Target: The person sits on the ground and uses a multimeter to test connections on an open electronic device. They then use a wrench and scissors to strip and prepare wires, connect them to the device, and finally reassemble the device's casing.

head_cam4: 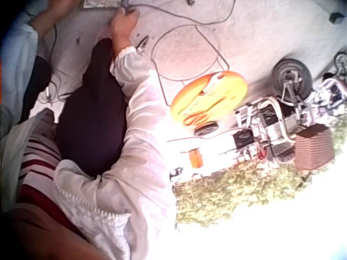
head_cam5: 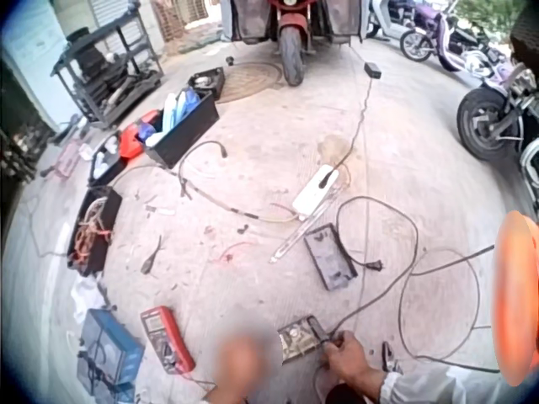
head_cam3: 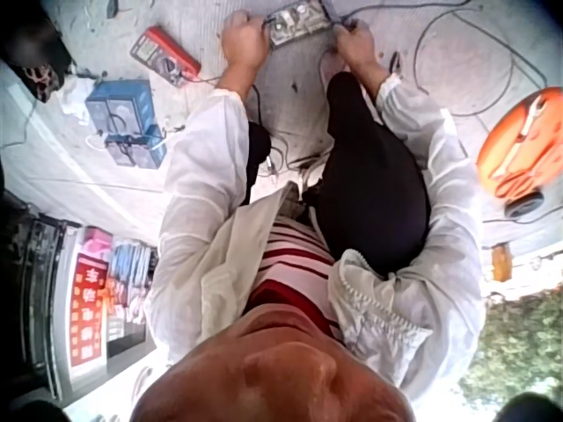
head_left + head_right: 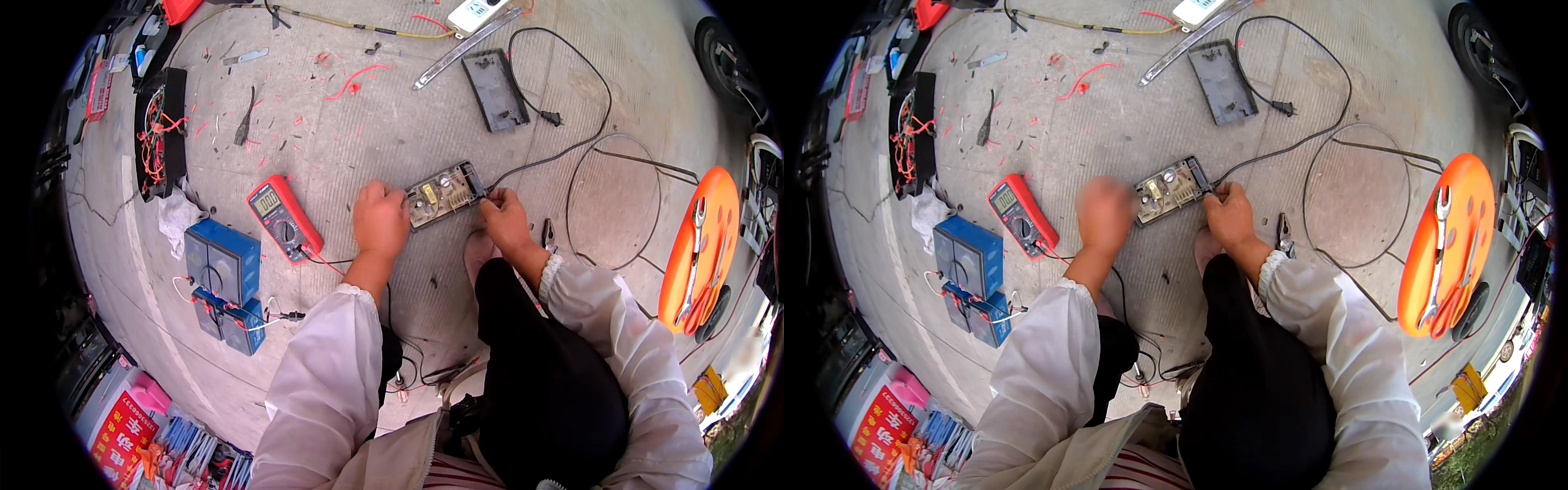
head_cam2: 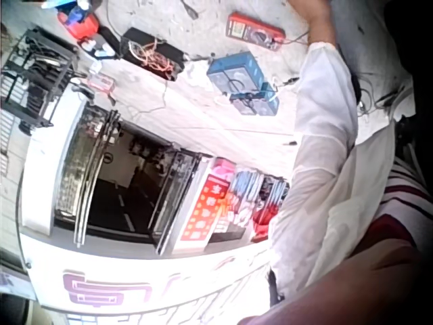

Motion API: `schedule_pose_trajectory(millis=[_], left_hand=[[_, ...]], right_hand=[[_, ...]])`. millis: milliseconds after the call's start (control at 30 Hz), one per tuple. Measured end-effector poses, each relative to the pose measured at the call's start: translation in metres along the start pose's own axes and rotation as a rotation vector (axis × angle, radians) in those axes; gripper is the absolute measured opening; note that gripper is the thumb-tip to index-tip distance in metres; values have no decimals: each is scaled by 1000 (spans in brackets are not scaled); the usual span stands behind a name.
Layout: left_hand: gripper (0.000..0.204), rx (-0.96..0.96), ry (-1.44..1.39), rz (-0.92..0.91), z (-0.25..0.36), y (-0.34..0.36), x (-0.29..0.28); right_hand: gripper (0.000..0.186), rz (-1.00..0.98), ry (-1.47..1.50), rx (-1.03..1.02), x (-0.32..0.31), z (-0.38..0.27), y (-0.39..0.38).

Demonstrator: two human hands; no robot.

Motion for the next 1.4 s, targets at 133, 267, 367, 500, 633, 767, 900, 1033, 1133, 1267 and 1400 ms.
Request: schedule_pose_trajectory(millis=[133,267,367,500,633,767,900,1033,1133,1267,1400], left_hand=[[8,32,78,50,8,-1,8],[6,24,79,49,11,1,13],[6,25,101,22,13,-5,13],[5,1,183,28,16,-7,20],[4,-8,192,99,16,-7,24],[13,-67,76,101,9,-9,24],[12,-61,88,108,12,-7,22],[6,-44,180,100,13,-4,24],[4,-42,246,41,13,-1,27],[5,-24,292,13,13,0,30],[7,-35,231,24,9,-5,34]], right_hand=[[34,-16,31,-1,3,2,1],[32,-17,40,12,0,3,1],[31,-34,62,14,0,-1,-2],[30,-23,19,-23,-2,-4,-1],[29,-35,41,-15,0,-2,-1],[29,-17,67,-58,1,1,0],[29,-34,68,-29,2,4,2],[28,-33,66,-34,3,3,3],[28,-35,93,-27,3,5,4],[29,-40,88,-18,5,6,4],[32,-56,65,10,7,5,5]])
Point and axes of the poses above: each hand's wrist, its own y-axis towards the middle knuckle, its own x-axis out of the palm, z = x × y, the point moved 9 cm from there along y, towards the middle knuckle, and after that the axes turned 9 degrees about -y, right-handed, at the moved point
